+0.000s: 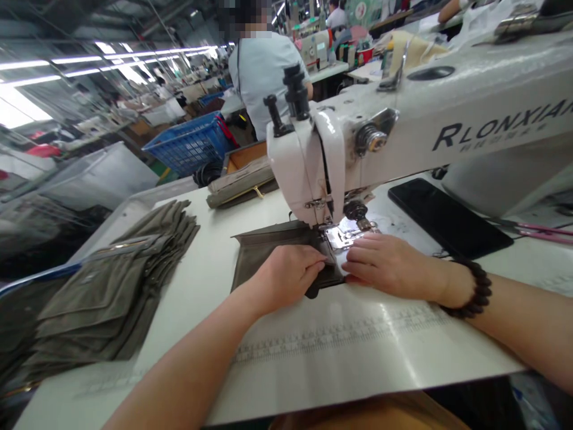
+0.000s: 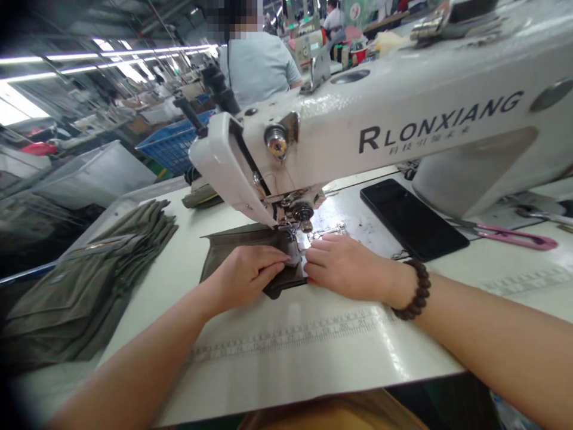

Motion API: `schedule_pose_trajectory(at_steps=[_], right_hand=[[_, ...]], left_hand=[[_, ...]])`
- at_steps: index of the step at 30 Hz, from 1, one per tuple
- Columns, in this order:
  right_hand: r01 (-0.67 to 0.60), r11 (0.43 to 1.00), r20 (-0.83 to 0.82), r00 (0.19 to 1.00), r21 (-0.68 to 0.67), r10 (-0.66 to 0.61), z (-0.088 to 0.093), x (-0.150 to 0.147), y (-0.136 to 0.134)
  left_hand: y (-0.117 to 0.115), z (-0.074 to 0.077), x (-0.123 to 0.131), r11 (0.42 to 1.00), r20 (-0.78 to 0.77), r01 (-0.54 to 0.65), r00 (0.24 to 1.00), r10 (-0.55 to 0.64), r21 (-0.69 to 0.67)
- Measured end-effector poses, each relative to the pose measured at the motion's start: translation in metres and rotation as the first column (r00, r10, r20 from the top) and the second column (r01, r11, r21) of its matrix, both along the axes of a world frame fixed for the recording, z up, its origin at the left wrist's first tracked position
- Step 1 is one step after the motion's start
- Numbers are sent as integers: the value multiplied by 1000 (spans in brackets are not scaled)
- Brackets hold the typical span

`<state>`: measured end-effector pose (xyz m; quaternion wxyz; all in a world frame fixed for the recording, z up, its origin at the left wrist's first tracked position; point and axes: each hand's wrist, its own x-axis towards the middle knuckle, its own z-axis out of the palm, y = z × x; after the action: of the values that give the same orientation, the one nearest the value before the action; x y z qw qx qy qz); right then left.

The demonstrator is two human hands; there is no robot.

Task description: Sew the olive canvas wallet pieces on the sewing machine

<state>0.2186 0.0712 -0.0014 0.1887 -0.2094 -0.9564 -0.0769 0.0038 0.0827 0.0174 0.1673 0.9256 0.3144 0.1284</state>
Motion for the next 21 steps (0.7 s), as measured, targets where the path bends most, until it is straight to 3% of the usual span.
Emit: schedule_pose_trajectory(at_steps=[4,7,12,21], right_hand=[[-43,993,21,999,113,41,-3,-7,-9],[-57,990,7,998,127,57,-4,-10,-13],[-85,992,18,996,92,83,-3,-13,-15],[-65,995,143,987,-74,75,-7,-2,-13]], left_hand=[[-3,-3,0,996,81,-90,993,89,5],[-7,-4,1,996,122,-54,991,46,66],[-15,-8,7,982,89,52,994,-69,182],[-21,-26,8,930,103,69,988,-113,362]])
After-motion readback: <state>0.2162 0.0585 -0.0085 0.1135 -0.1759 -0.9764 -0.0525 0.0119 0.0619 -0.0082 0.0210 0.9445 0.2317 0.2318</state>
